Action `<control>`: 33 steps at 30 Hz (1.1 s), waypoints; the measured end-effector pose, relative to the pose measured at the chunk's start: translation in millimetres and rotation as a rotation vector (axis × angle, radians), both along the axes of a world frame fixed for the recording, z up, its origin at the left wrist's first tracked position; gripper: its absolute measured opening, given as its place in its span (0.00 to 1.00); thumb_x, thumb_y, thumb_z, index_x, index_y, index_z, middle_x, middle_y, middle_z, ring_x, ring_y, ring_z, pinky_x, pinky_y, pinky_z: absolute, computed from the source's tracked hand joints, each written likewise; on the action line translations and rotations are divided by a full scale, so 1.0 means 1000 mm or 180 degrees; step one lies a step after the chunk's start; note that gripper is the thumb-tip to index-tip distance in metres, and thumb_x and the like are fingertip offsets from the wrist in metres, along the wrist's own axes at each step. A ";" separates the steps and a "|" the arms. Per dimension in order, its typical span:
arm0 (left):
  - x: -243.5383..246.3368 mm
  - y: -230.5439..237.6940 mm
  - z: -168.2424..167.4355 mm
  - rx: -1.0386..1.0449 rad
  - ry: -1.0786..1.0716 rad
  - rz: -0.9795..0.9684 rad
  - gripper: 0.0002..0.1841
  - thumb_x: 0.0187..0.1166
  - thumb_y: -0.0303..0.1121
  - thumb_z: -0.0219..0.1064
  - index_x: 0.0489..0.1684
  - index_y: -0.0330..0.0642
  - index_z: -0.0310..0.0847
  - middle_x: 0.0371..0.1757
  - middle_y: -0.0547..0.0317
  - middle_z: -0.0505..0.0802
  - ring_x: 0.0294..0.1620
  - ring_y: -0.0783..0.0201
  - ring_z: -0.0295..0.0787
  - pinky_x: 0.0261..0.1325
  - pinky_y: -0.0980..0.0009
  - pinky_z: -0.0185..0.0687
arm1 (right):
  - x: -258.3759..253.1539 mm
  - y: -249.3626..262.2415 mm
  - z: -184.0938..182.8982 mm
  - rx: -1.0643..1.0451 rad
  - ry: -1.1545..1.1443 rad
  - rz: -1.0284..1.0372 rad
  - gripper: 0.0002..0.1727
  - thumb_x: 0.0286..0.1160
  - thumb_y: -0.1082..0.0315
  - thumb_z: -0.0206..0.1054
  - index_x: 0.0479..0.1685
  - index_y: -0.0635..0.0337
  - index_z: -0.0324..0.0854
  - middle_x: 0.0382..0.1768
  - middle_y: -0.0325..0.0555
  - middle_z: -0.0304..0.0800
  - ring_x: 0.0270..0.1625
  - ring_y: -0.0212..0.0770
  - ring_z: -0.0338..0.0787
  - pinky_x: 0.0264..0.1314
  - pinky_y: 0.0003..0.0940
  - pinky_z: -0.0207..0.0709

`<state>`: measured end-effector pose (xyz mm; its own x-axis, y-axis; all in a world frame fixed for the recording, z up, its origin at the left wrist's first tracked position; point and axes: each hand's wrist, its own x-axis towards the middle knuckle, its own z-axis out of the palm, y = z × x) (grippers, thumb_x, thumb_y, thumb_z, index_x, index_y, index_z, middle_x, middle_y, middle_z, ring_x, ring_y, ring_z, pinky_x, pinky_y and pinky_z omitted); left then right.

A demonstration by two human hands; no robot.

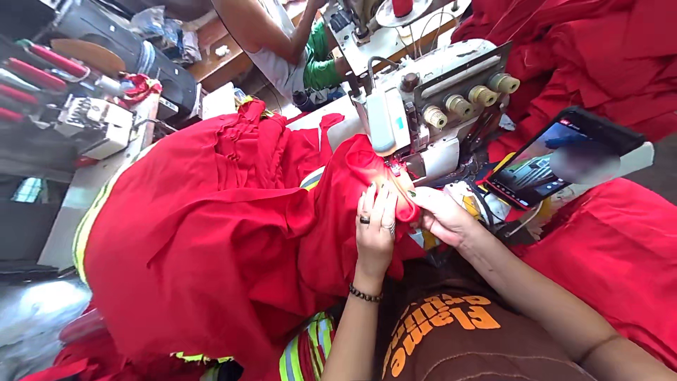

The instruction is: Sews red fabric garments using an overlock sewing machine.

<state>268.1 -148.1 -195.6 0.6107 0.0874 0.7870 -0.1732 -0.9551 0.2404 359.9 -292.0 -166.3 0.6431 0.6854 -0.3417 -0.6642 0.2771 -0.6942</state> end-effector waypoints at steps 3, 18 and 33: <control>0.007 0.006 0.014 0.0099 -0.0081 -0.0236 0.08 0.80 0.24 0.67 0.49 0.40 0.91 0.61 0.48 0.95 0.75 0.44 0.84 0.82 0.45 0.71 | 0.003 -0.007 0.005 -0.0515 -0.0829 -0.0227 0.08 0.87 0.70 0.60 0.47 0.67 0.82 0.28 0.46 0.91 0.26 0.34 0.91 0.33 0.28 0.88; -0.055 -0.006 0.132 0.1154 0.1902 -0.1215 0.10 0.83 0.26 0.60 0.45 0.49 0.88 0.54 0.59 0.94 0.59 0.56 0.90 0.71 0.47 0.75 | -0.061 -0.068 0.031 -0.0342 -0.5552 0.0580 0.17 0.88 0.58 0.61 0.34 0.60 0.86 0.42 0.48 0.94 0.42 0.41 0.93 0.40 0.36 0.86; 0.004 0.041 0.147 0.0186 0.2397 -0.2538 0.09 0.72 0.39 0.74 0.26 0.46 0.94 0.33 0.66 0.95 0.47 0.68 0.92 0.82 0.53 0.68 | -0.036 -0.095 0.036 -0.1306 -0.4006 -0.0122 0.07 0.69 0.62 0.78 0.29 0.54 0.93 0.34 0.32 0.91 0.40 0.21 0.87 0.41 0.17 0.81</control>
<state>272.1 -106.6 -48.3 0.8011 -0.5711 0.1791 -0.5737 -0.6475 0.5016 323.8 -386.6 -130.2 0.6879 0.6506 0.3218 0.4944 -0.0954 -0.8640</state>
